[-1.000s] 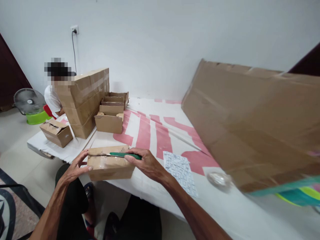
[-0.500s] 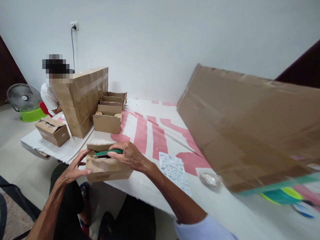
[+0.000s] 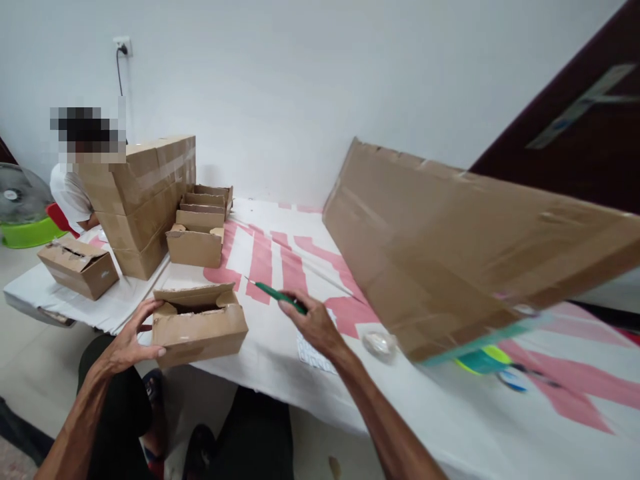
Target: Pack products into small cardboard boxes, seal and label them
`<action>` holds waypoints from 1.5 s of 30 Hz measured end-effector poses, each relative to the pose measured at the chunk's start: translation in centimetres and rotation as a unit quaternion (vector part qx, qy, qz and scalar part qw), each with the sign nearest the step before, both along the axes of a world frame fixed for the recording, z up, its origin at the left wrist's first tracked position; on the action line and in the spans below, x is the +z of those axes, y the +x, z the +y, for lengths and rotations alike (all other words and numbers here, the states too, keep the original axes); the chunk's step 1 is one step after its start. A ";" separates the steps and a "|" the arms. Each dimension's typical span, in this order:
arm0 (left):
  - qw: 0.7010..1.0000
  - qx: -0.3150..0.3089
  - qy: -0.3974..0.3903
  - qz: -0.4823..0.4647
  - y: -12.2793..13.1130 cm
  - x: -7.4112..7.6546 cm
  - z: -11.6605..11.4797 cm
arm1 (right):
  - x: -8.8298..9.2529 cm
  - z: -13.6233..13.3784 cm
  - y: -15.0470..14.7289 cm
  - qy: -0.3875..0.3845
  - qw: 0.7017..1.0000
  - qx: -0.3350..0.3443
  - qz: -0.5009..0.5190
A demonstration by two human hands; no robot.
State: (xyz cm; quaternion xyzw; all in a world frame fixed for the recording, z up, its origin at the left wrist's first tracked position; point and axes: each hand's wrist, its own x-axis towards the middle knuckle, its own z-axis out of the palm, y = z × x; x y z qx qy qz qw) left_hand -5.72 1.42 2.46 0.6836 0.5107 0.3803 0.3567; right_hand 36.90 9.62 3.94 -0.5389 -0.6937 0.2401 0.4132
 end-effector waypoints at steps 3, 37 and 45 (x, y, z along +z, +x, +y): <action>1.000 -0.015 0.011 0.019 0.1 0.3 -0.1 | -8.0 -0.5 -0.6 -0.028 0.999 -0.030 -0.022; 0.994 -0.032 0.079 0.063 0.8 1.8 -1.7 | 2.1 -0.8 -10.4 0.196 0.929 0.251 -0.186; 0.994 -0.022 0.076 0.070 1.0 2.0 -1.5 | 2.7 -0.8 -16.1 0.234 0.892 0.309 -0.232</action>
